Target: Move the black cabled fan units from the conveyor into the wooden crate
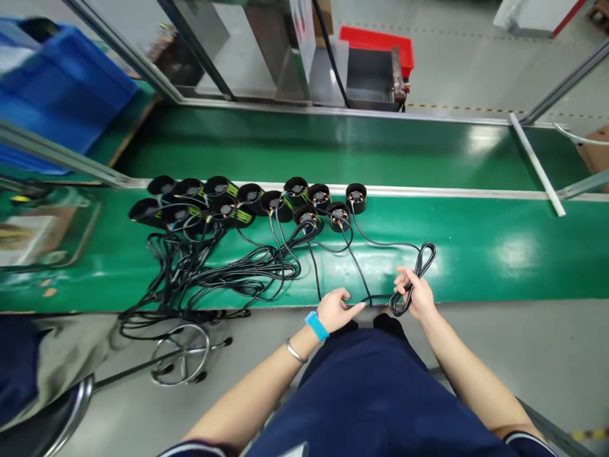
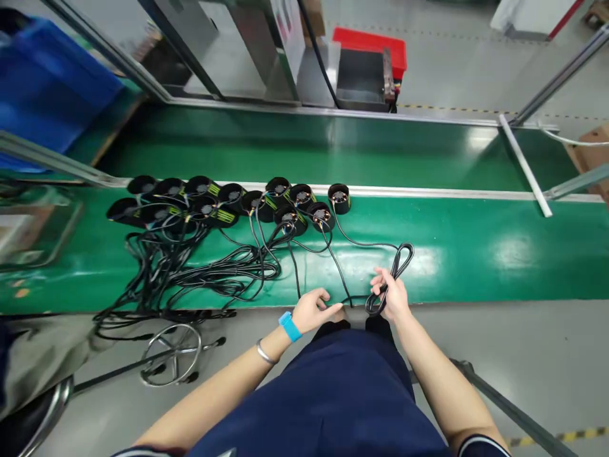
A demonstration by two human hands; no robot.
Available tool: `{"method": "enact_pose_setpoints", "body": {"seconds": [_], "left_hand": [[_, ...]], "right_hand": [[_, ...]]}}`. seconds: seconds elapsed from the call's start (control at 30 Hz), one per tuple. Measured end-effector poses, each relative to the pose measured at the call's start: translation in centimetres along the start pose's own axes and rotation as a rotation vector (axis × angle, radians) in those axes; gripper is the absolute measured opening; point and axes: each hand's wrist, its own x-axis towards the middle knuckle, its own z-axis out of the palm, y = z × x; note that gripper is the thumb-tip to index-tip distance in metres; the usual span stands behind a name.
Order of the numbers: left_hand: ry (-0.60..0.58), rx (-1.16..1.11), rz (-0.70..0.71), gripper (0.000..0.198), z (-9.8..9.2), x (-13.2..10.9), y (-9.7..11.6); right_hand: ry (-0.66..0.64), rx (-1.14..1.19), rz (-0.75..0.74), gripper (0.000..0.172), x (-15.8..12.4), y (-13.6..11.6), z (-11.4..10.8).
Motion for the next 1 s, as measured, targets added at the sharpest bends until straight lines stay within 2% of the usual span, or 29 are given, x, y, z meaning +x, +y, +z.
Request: {"method": "enact_pose_setpoints", "body": {"seconds": [0.07,0.13,0.27,0.37,0.47,0.53,0.63,0.73,0.8,0.87,1.0], "left_hand": [[-0.02,-0.08,0.007,0.041,0.6,0.5,-1.0],[-0.037,-0.227,-0.024,0.045,1.6,1.6,-0.7],[-0.236,-0.489,-0.09,0.042,2.6,3.4,0.9],[-0.296,-0.487,-0.08,0.044,1.2,2.9,0.9],[-0.295,-0.546,-0.136,0.049,-1.3,1.4,0.7],[-0.312,-0.647,-0.236,0.051,-2.8,0.7,1.4],[-0.368,-0.762,-0.395,0.051,-3.8,0.8,3.8],[-0.372,-0.804,-0.456,0.05,-3.9,1.6,6.6],[-0.359,-0.813,-0.446,0.049,-4.2,2.0,8.1],[-0.361,-0.807,-0.409,0.049,-5.0,2.1,8.9],[-0.472,-0.832,-0.376,0.054,-7.4,2.1,9.2]], "right_hand": [[0.029,0.062,0.006,0.039,-0.3,-0.8,0.6],[0.054,0.138,0.024,0.038,-0.6,-0.9,1.7],[0.08,0.221,0.02,0.038,-1.2,-0.1,3.4],[0.157,0.127,-0.132,0.039,-1.3,0.0,2.7],[0.165,-0.139,-0.296,0.038,-1.5,-0.8,0.4],[0.058,-0.365,-0.277,0.037,-1.8,-1.5,-1.4],[-0.246,-0.644,-0.033,0.034,-2.7,-1.7,-3.4],[-0.507,-0.724,0.165,0.03,-3.6,0.0,-4.5],[-0.558,-0.698,0.199,0.027,-4.1,1.9,-4.9],[-0.446,-0.618,0.153,0.028,-4.5,3.6,-5.3],[0.126,-0.295,-0.173,0.034,-5.2,5.2,-5.8]]}}
